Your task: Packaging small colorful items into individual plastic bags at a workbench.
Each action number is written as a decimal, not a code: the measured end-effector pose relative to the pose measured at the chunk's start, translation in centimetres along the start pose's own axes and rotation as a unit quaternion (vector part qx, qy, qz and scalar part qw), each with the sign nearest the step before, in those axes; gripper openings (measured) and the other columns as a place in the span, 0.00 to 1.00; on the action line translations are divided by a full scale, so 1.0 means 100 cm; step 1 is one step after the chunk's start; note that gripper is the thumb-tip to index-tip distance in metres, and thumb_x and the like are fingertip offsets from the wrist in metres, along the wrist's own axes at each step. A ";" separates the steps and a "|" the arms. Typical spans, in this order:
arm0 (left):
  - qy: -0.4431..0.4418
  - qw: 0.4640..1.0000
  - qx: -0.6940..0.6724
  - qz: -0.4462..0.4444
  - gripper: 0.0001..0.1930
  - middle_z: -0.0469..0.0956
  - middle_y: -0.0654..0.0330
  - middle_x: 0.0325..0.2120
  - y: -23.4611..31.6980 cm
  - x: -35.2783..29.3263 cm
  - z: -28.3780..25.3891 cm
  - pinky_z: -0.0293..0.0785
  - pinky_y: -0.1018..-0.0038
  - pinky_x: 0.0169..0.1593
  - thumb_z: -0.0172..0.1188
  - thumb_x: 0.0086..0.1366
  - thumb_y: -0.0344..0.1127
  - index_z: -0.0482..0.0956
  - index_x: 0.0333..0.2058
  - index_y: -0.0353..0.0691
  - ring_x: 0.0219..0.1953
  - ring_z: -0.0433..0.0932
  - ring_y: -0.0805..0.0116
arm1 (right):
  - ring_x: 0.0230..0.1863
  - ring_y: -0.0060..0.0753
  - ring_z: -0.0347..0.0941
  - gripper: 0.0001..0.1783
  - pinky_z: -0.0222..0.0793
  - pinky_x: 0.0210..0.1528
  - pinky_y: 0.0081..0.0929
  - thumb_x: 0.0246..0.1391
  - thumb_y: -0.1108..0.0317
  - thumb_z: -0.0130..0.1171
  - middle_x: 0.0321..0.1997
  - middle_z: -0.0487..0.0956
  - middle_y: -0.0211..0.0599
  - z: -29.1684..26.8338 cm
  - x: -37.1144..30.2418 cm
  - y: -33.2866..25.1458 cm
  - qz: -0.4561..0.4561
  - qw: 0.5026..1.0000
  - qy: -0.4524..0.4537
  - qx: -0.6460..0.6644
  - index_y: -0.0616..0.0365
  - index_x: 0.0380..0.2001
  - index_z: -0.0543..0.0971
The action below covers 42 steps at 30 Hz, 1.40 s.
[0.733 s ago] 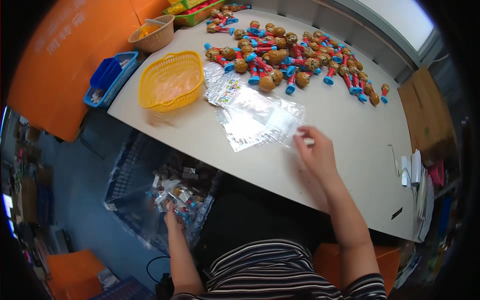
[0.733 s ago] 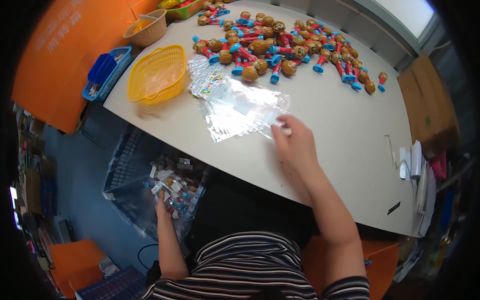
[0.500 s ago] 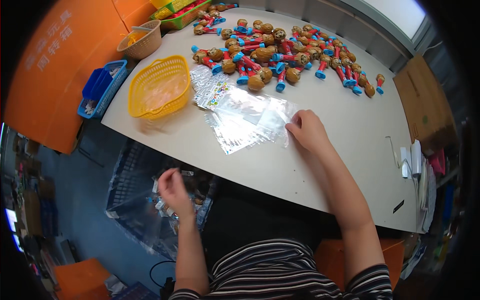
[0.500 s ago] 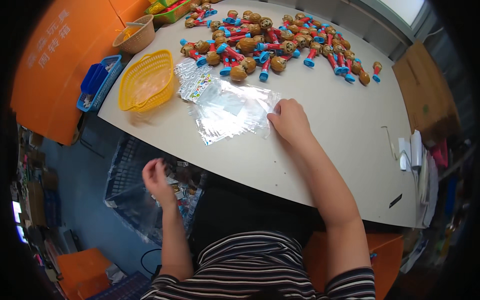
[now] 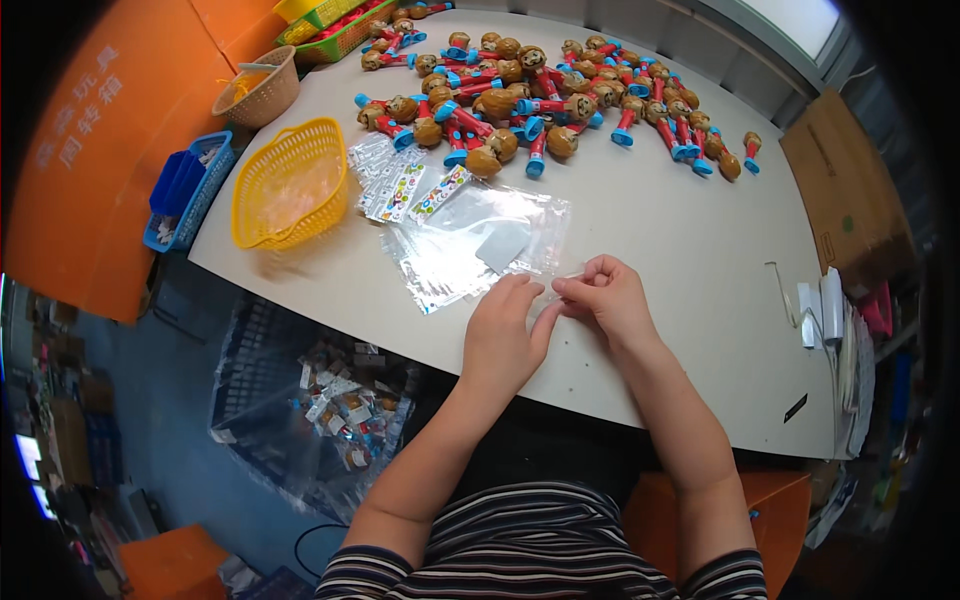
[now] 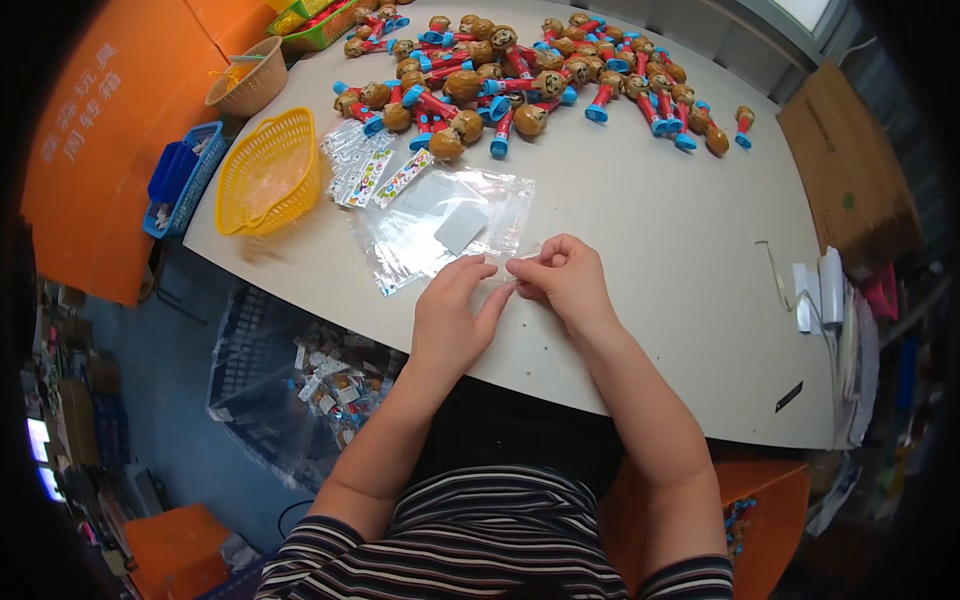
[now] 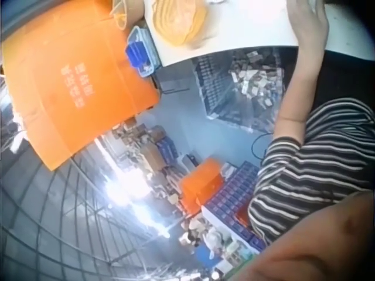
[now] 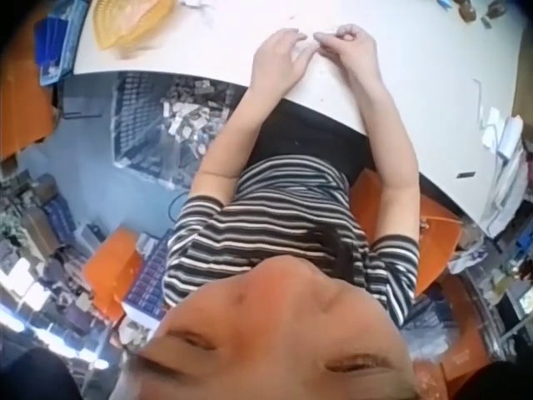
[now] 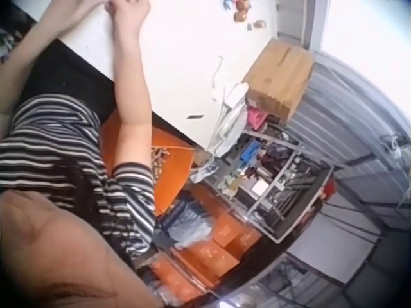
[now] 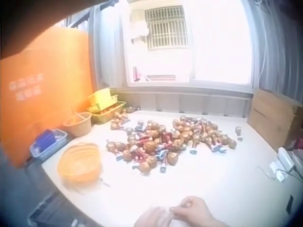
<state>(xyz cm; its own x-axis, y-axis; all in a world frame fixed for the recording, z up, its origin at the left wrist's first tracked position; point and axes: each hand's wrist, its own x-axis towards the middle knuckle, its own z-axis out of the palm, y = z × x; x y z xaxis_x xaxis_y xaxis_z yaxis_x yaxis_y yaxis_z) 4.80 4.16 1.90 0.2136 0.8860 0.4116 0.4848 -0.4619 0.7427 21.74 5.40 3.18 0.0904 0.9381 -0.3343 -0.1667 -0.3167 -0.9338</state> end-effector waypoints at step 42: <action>0.037 0.993 0.034 -0.105 0.26 0.81 0.41 0.40 0.022 -0.021 0.003 0.78 0.60 0.44 0.67 0.57 0.34 0.74 0.52 0.29 0.40 0.82 0.44 | 0.26 0.21 0.76 0.16 0.72 0.30 0.17 0.56 0.66 0.69 0.23 0.80 0.34 0.015 -0.014 0.029 -0.115 0.988 -0.064 -0.084 0.60 0.20 0.74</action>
<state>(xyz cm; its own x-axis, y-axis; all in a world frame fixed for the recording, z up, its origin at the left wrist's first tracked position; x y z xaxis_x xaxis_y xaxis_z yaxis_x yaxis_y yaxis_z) 5.69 1.32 2.51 0.0400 0.9556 0.2918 0.5688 -0.2619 0.7797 19.64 3.42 1.10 -0.0206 0.9946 -0.1015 0.0092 -0.1013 -0.9948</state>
